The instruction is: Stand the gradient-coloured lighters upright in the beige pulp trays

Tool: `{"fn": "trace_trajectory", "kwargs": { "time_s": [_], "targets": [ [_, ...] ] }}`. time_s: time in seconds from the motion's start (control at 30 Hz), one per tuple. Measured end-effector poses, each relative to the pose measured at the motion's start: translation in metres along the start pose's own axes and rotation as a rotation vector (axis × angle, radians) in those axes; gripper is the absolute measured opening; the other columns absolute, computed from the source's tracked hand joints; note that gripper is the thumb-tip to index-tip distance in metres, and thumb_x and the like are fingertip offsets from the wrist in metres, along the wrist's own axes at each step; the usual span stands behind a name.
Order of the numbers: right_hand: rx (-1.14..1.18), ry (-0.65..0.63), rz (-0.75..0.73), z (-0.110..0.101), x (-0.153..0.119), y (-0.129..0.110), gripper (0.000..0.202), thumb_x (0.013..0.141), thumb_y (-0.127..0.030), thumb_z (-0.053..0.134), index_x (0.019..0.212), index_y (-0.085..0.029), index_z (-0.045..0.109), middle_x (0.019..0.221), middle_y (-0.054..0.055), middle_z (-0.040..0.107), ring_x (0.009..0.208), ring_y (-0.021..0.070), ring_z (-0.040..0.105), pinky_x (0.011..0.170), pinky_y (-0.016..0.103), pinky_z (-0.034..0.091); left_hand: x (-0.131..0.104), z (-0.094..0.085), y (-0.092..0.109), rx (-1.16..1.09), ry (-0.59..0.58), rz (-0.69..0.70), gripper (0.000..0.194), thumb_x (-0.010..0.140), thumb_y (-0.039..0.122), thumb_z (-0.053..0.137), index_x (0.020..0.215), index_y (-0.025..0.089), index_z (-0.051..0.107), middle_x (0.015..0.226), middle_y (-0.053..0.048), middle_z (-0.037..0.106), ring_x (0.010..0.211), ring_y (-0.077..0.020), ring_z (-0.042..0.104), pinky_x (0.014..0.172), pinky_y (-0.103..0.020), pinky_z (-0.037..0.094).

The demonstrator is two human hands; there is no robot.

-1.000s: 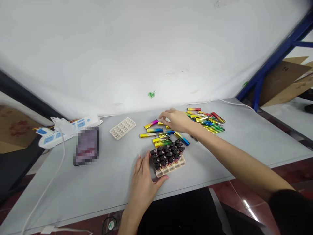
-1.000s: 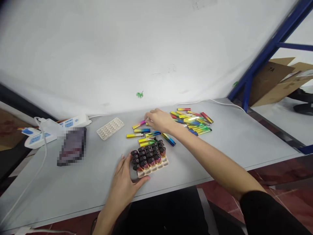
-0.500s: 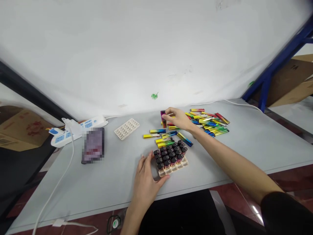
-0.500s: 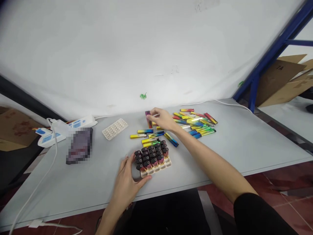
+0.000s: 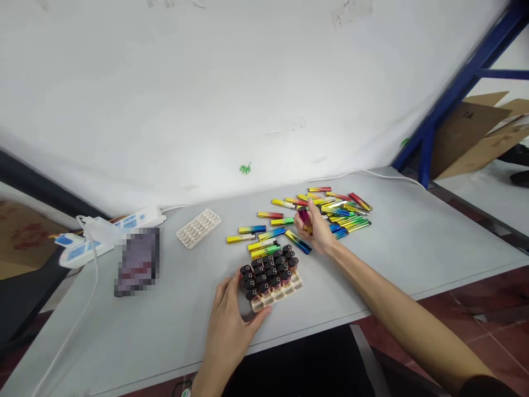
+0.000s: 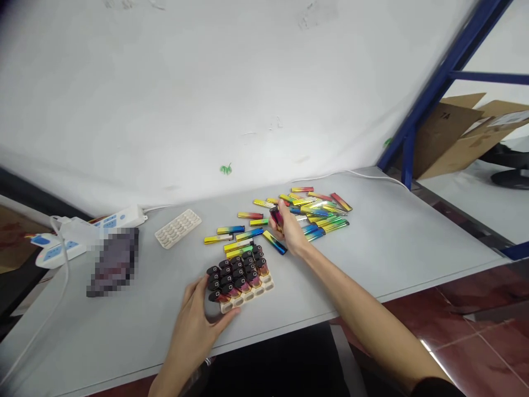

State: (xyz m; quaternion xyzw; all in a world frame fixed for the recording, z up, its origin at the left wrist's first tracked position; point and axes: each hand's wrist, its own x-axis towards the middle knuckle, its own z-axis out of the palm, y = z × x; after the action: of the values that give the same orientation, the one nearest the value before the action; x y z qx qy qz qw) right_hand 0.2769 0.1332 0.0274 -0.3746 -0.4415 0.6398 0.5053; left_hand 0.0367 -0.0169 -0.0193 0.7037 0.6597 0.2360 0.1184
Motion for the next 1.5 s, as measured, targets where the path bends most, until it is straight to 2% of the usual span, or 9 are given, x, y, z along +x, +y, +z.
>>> {"fn": "trace_trajectory", "kwargs": {
  "time_s": [0.17, 0.3, 0.47, 0.63, 0.93, 1.33, 1.5],
  "targets": [
    [0.068, 0.11, 0.002, 0.004, -0.001, 0.007, 0.061, 0.091, -0.061, 0.044, 0.046, -0.02, 0.035, 0.043, -0.007, 0.022, 0.034, 0.0053, 0.016, 0.037, 0.024, 0.009, 0.001, -0.001, 0.001, -0.001, -0.003, -0.035, 0.081, 0.079, 0.059, 0.063, 0.141, 0.013, 0.037, 0.129, -0.017, 0.053, 0.122, -0.0345, 0.055, 0.099, -0.056, 0.051],
    [0.088, 0.121, 0.026, 0.008, -0.001, 0.009, 0.058, 0.091, -0.053, 0.044, 0.044, -0.021, 0.033, 0.041, -0.007, 0.021, 0.034, 0.0048, 0.013, 0.038, 0.023, 0.007, 0.001, -0.002, 0.002, 0.005, -0.01, -0.036, 0.08, 0.08, 0.059, 0.062, 0.141, 0.013, 0.037, 0.128, -0.016, 0.052, 0.122, -0.0342, 0.054, 0.101, -0.056, 0.05],
    [0.127, 0.078, 0.013, 0.009, -0.003, 0.01, 0.062, 0.089, -0.064, 0.045, 0.046, -0.02, 0.035, 0.043, -0.008, 0.02, 0.035, 0.0047, 0.015, 0.038, 0.023, 0.008, 0.0, -0.002, 0.002, 0.001, -0.005, -0.027, 0.078, 0.081, 0.058, 0.062, 0.141, 0.017, 0.035, 0.128, -0.016, 0.05, 0.121, -0.0336, 0.054, 0.101, -0.058, 0.049],
    [0.128, 0.063, 0.014, 0.009, -0.005, 0.009, 0.068, 0.087, -0.074, 0.04, 0.047, -0.021, 0.03, 0.045, -0.007, 0.019, 0.036, 0.0049, 0.015, 0.038, 0.023, 0.01, 0.001, -0.002, 0.003, 0.012, -0.009, -0.018, 0.076, 0.082, 0.057, 0.062, 0.14, 0.019, 0.033, 0.127, -0.015, 0.05, 0.123, -0.0336, 0.053, 0.1, -0.057, 0.049],
    [0.18, 0.092, 0.034, 0.007, -0.001, 0.011, 0.058, 0.09, -0.054, 0.044, 0.044, -0.021, 0.033, 0.043, -0.006, 0.022, 0.034, 0.0056, 0.015, 0.037, 0.024, 0.008, 0.0, -0.003, 0.004, 0.021, -0.007, -0.003, 0.076, 0.082, 0.055, 0.063, 0.139, 0.014, 0.036, 0.127, -0.016, 0.051, 0.123, -0.0325, 0.054, 0.101, -0.053, 0.05],
    [0.146, 0.093, 0.011, 0.01, -0.003, 0.009, 0.065, 0.088, -0.07, 0.043, 0.046, -0.021, 0.032, 0.043, -0.007, 0.022, 0.035, 0.0056, 0.016, 0.038, 0.024, 0.01, 0.0, -0.002, 0.003, 0.005, 0.011, 0.009, 0.075, 0.082, 0.054, 0.063, 0.141, 0.018, 0.035, 0.127, -0.014, 0.052, 0.12, -0.032, 0.055, 0.099, -0.054, 0.05],
    [0.135, 0.062, 0.001, 0.008, -0.003, 0.012, 0.062, 0.09, -0.063, 0.044, 0.046, -0.021, 0.034, 0.043, -0.007, 0.022, 0.035, 0.0057, 0.015, 0.038, 0.025, 0.01, 0.0, -0.003, 0.005, 0.001, 0.002, -0.003, 0.074, 0.082, 0.055, 0.063, 0.14, 0.017, 0.036, 0.126, -0.015, 0.053, 0.119, -0.0323, 0.056, 0.099, -0.054, 0.051]
  ]
}}
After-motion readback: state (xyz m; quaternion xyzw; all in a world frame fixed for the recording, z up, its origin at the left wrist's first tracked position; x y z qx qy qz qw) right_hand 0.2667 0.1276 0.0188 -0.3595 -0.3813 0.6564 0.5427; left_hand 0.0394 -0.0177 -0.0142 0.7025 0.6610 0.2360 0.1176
